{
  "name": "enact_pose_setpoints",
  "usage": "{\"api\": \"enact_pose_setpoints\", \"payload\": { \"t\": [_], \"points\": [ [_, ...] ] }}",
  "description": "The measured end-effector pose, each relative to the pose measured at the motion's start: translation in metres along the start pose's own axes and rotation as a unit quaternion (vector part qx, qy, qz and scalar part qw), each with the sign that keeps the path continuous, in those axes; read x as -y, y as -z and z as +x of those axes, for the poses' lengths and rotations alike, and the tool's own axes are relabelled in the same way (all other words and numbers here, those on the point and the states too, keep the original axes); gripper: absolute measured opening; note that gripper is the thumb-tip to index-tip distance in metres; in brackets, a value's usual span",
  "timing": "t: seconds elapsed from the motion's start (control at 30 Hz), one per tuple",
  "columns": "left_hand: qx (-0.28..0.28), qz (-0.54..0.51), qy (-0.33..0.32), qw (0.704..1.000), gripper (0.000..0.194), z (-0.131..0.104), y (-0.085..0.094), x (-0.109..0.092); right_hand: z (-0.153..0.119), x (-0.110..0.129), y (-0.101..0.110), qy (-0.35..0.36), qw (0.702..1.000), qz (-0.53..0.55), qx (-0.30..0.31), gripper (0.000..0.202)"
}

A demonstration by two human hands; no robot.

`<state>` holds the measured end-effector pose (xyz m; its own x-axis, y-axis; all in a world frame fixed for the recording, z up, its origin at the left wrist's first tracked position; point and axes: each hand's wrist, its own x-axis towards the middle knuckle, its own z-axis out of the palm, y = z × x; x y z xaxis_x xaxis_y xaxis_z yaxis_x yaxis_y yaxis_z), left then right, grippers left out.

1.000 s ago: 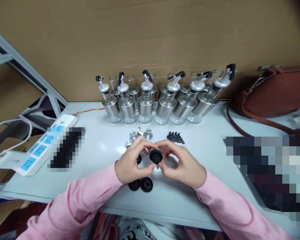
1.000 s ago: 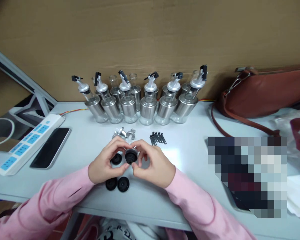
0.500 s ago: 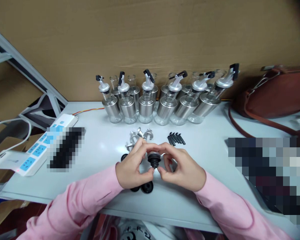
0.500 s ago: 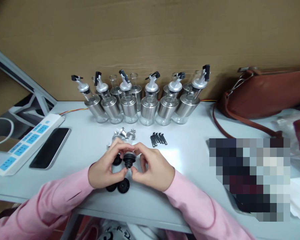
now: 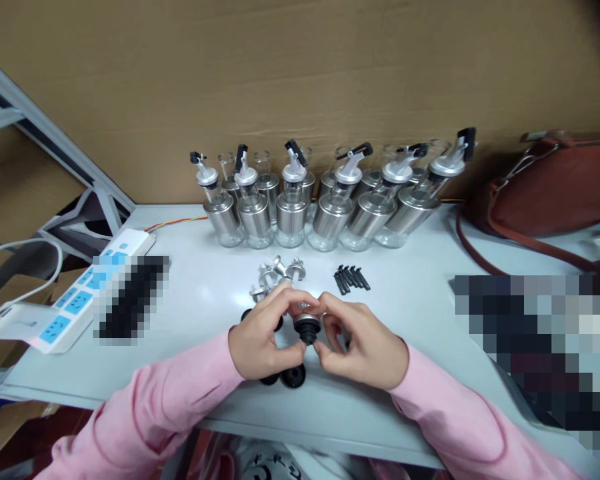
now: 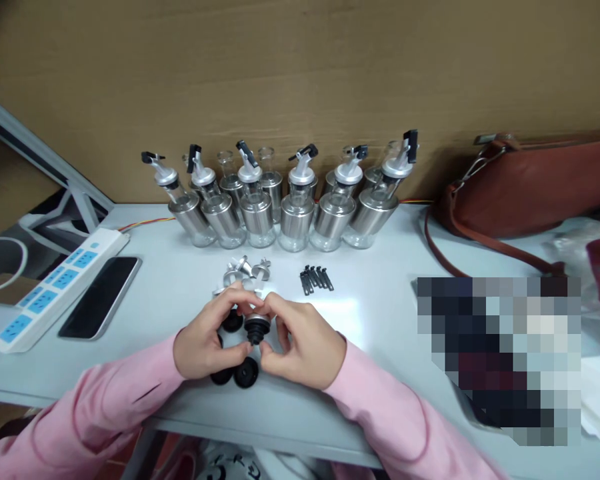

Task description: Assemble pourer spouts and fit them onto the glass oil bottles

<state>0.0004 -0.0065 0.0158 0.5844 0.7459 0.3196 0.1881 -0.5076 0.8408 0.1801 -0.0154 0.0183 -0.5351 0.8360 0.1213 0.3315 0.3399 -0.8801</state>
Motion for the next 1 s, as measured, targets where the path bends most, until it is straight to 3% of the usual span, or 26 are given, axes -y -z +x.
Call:
{"api": "enact_pose_setpoints", "payload": {
  "t": [0.43,0.6,0.8,1.0],
  "points": [
    [0.002,0.003,-0.031,0.999,0.044,-0.0031,-0.0020,0.0019,-0.0023,-0.0013,-0.0011,0.010,1.000,-0.011,0.014,0.019],
    [-0.035,0.036,-0.045,0.998,0.050,-0.0018,-0.0012,0.0058,-0.0010,-0.0032,0.0003,0.007,0.999,0.031,-0.041,0.027],
    [-0.018,0.168,-0.033,0.985,0.013,0.0024,0.0043,0.0076,0.0003,-0.0013,0.0047,0.036,0.997,0.029,-0.069,0.032],
    [-0.004,0.242,-0.061,0.968,0.013,0.0040,0.0045,0.0047,0.0015,0.0015,0.0061,0.036,0.999,0.013,-0.036,0.027]
  ]
}}
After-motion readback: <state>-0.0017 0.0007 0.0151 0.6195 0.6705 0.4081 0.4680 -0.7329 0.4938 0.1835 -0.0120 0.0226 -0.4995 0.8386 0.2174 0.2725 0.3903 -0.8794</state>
